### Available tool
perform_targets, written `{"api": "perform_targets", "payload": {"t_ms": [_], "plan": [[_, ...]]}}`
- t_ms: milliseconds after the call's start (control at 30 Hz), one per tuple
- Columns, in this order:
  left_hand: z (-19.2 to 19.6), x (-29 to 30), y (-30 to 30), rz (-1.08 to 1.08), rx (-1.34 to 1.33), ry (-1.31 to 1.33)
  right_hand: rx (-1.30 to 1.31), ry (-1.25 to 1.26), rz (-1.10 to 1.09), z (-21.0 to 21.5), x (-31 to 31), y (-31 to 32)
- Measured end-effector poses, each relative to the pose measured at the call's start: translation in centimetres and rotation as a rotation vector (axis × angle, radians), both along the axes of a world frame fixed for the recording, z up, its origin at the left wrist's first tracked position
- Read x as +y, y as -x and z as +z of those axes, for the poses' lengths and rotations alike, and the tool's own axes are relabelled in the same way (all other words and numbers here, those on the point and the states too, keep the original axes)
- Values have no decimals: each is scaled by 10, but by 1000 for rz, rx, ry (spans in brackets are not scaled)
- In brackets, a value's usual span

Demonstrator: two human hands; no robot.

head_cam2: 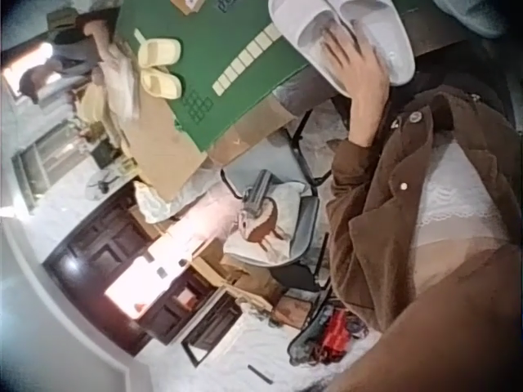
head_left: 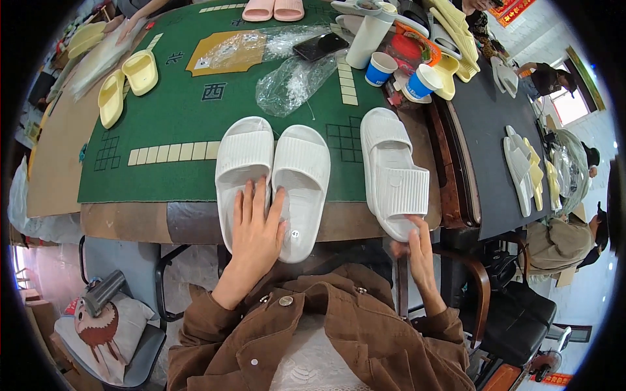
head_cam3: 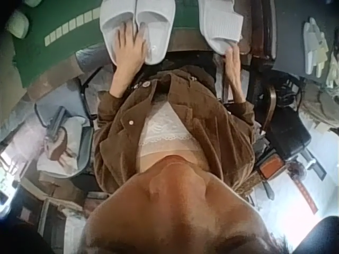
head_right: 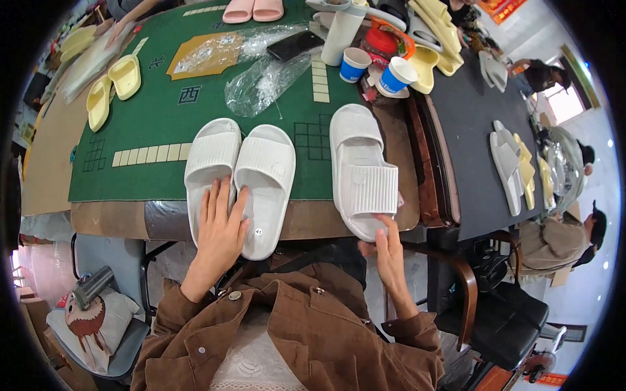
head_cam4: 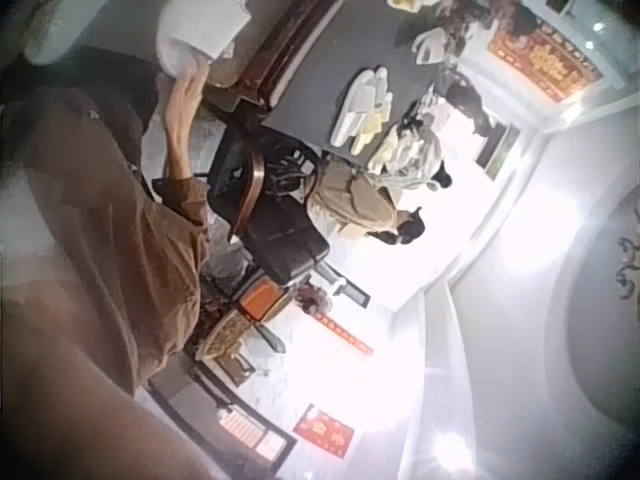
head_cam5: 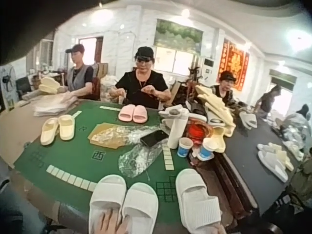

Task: The recorder is inspecting and tidying finished pairs of slides or sandals at a manufacturing table.

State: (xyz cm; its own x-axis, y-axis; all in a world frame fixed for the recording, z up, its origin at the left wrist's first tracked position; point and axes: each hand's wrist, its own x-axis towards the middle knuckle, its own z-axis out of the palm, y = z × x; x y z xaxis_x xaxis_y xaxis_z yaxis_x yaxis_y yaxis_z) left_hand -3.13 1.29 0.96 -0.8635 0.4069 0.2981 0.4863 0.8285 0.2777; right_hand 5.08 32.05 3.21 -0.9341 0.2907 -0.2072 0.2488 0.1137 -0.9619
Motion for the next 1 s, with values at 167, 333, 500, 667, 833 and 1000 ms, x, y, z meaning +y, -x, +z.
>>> {"api": "perform_targets", "payload": {"t_ms": [167,333,500,667,833,1000], "plan": [[7,12,-18,13,-57,-54,393,-889,86,49,15,15],[11,35,-36,-82,-114,55,405,-879,280,101,-22,49],[-3,34,-35,-63,-49,122,558,-894,657,103,-66,140],[-10,41,-32,-48,31,59,648,-1180,724,26,-74,252],[-10,39,-33,-60,26,68,654,-1415,829,1,-82,291],[-8,36,-32,-60,43,86,776,-1241,881,21,-88,262]]}}
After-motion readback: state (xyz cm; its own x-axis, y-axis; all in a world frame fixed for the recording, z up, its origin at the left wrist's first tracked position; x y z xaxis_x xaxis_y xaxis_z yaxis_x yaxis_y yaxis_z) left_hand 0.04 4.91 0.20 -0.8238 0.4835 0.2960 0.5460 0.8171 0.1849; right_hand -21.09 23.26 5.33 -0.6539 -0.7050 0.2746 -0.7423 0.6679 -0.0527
